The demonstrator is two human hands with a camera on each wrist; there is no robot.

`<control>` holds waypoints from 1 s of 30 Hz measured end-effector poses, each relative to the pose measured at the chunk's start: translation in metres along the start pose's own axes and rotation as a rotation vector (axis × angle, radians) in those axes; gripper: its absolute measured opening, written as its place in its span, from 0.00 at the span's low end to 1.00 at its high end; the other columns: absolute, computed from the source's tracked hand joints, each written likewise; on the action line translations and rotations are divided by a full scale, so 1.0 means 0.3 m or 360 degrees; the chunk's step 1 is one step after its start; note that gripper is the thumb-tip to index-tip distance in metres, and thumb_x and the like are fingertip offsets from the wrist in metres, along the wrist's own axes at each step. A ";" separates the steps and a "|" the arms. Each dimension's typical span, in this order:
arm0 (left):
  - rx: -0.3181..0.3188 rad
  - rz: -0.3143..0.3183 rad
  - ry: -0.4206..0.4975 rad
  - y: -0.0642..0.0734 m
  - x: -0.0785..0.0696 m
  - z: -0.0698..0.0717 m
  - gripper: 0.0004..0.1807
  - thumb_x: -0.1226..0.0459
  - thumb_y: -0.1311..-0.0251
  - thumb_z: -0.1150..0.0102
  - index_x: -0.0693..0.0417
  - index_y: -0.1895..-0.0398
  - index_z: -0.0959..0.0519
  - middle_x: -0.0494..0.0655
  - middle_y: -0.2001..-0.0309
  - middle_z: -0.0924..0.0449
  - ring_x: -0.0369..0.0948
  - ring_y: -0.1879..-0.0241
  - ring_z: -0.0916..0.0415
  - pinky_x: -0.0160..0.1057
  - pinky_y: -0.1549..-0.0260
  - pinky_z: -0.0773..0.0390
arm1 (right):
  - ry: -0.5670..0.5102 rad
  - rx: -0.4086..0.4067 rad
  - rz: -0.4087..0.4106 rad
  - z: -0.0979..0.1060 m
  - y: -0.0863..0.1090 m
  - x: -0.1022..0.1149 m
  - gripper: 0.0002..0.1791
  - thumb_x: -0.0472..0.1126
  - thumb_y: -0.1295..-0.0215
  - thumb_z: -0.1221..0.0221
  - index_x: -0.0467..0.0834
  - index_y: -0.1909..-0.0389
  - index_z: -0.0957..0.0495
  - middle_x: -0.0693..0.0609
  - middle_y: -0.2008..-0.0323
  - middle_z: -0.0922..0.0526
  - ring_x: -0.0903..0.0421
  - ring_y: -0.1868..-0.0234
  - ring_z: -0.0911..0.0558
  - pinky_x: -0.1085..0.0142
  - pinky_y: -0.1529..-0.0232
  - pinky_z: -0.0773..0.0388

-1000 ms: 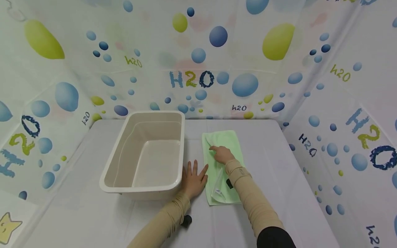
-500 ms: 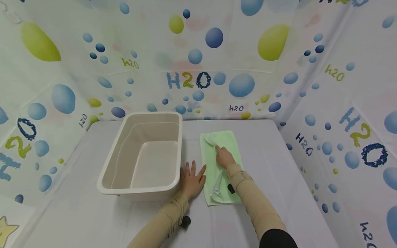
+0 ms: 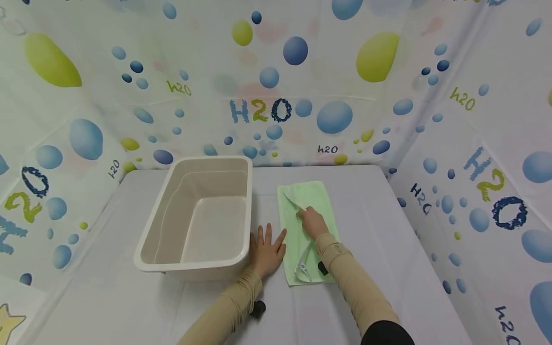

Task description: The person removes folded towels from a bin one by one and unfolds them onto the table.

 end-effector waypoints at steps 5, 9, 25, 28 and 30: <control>-0.0023 0.0005 0.0057 0.003 -0.001 0.013 0.24 0.51 0.36 0.68 0.37 0.35 0.45 0.64 0.33 0.58 0.65 0.35 0.68 0.58 0.37 0.61 | -0.0064 -0.0026 -0.0001 0.004 -0.003 -0.003 0.21 0.36 0.35 0.58 0.40 0.41 0.37 0.39 0.56 0.25 0.46 0.60 0.24 0.56 0.59 0.26; -0.0056 -0.0008 0.0061 0.005 -0.004 0.018 0.24 0.52 0.36 0.67 0.38 0.36 0.44 0.65 0.33 0.56 0.65 0.35 0.66 0.58 0.38 0.59 | -0.0227 0.0069 -0.0074 0.000 -0.003 -0.023 0.26 0.38 0.37 0.55 0.39 0.37 0.43 0.36 0.47 0.30 0.42 0.50 0.27 0.52 0.51 0.30; -0.0058 -0.0012 0.0077 0.006 -0.008 0.017 0.24 0.51 0.36 0.67 0.37 0.36 0.45 0.64 0.33 0.57 0.64 0.34 0.67 0.57 0.38 0.62 | -0.0671 0.0373 -0.0309 -0.032 0.001 -0.153 0.40 0.42 0.46 0.46 0.42 0.33 0.53 0.40 0.33 0.50 0.40 0.33 0.50 0.46 0.37 0.47; -0.0058 -0.0005 0.0065 0.005 -0.004 0.018 0.24 0.51 0.36 0.67 0.36 0.36 0.45 0.63 0.33 0.57 0.64 0.34 0.66 0.58 0.37 0.62 | -0.0726 0.0441 -0.0305 -0.040 0.010 -0.155 0.38 0.42 0.46 0.45 0.45 0.34 0.49 0.43 0.33 0.50 0.41 0.32 0.52 0.46 0.36 0.50; -0.0056 0.0000 0.0057 0.005 -0.002 0.018 0.24 0.51 0.36 0.67 0.36 0.36 0.45 0.63 0.33 0.57 0.64 0.34 0.66 0.57 0.37 0.62 | -0.0760 0.0470 -0.0299 -0.044 0.018 -0.161 0.36 0.42 0.46 0.44 0.48 0.35 0.45 0.44 0.33 0.50 0.43 0.32 0.52 0.47 0.37 0.49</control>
Point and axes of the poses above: each hand's wrist, its own y-axis away from the middle knuckle, its own z-axis out of the back of the hand, x = y × z, the point moved 10 cm from there along -y, towards the middle knuckle
